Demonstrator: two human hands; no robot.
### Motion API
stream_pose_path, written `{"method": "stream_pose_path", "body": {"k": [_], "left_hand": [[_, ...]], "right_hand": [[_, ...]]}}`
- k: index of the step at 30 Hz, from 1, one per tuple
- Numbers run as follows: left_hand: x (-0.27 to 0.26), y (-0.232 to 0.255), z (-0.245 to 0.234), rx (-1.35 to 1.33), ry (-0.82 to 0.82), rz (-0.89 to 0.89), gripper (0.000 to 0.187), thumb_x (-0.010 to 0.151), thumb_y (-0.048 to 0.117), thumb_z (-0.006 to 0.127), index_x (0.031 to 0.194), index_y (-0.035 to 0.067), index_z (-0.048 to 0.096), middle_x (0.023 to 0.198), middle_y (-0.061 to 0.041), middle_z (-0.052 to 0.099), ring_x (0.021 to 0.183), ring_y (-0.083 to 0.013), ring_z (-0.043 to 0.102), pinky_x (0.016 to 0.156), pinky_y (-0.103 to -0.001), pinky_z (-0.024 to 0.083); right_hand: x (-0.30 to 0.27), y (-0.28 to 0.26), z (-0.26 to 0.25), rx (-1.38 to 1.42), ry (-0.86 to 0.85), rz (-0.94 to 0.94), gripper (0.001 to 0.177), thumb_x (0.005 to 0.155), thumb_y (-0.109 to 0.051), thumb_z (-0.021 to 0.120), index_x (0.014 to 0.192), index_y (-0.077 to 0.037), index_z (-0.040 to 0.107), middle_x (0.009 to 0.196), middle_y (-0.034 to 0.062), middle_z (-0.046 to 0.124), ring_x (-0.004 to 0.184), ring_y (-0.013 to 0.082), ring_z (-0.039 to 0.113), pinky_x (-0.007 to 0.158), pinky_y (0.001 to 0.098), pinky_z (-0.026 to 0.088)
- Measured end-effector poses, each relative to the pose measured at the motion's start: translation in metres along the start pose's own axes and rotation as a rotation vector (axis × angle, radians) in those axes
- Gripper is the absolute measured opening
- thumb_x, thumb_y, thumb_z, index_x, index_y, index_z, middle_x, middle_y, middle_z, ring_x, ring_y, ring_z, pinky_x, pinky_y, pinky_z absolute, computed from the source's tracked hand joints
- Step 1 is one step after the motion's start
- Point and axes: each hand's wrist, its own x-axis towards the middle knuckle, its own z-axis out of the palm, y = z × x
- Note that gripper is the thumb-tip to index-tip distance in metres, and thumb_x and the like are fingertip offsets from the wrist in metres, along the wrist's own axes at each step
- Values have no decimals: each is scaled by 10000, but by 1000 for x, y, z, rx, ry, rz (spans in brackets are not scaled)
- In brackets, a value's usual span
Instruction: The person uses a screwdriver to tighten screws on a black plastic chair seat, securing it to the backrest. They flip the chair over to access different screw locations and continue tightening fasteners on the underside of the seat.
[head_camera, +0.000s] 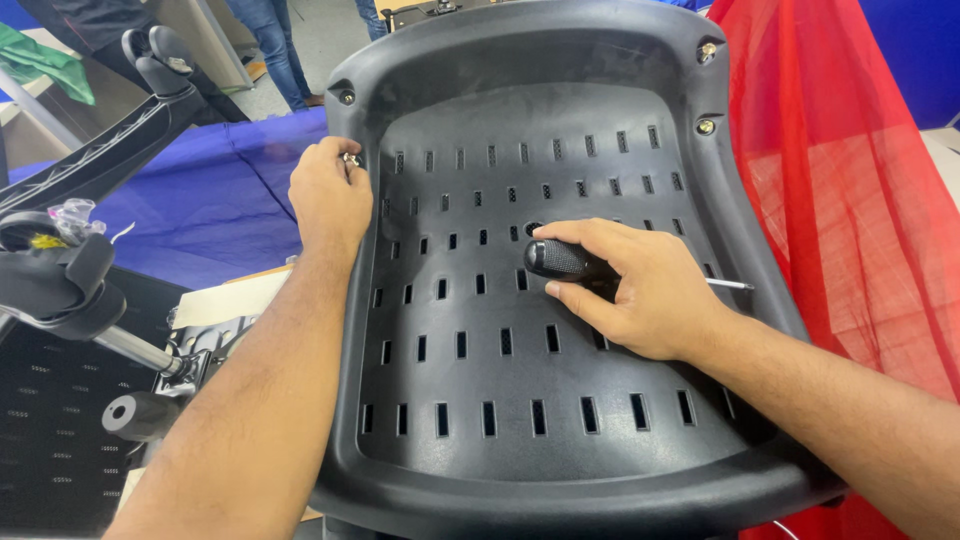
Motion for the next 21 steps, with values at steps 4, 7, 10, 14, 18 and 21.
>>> {"method": "stream_pose_path", "body": {"k": [4,7,10,14,18,21], "left_hand": [[0,-2,-1,-83,14,-195,292,908,182,728,1117,31,591,885,-186,693,891,-375,671,822,-485,494],[1,-4,-2,-51,36,-118,197,906,188,749,1027,56,668,926,-168,700,896,-365,678,805,-474,508],[2,-3,-2,-70,37,-188,267,867,174,747,1077,44,646,883,-168,687,865,-366,675,788,-477,500],[0,1,-3,1,25,-38,117,930,151,749,1017,81,710,928,-161,691,895,-360,678,795,-470,507],[1,5,-6,-106,5,-251,318,873,150,743,1127,31,594,842,-165,669,867,-359,671,811,-465,493],[0,3,-7,-78,63,-139,176,896,198,784,945,48,705,914,-163,696,867,-354,678,773,-460,510]], "right_hand": [[0,0,1,-7,3,5,452,832,-199,772,1264,-119,668,1132,86,760,947,230,759,791,330,578],[0,-1,1,-8,2,8,461,828,-198,772,1269,-117,666,1128,86,761,943,233,758,791,330,575],[-1,-1,1,-8,1,9,455,831,-200,773,1266,-121,667,1129,84,761,944,228,761,790,324,579],[0,-2,1,3,-3,17,460,831,-195,770,1272,-119,662,1148,85,757,938,227,760,779,322,579],[0,-2,1,-5,-2,30,463,825,-195,775,1270,-123,665,1133,82,760,921,224,760,765,322,578],[1,-3,1,-8,-9,35,465,823,-196,776,1269,-125,666,1122,82,761,908,223,758,755,321,577]]}}
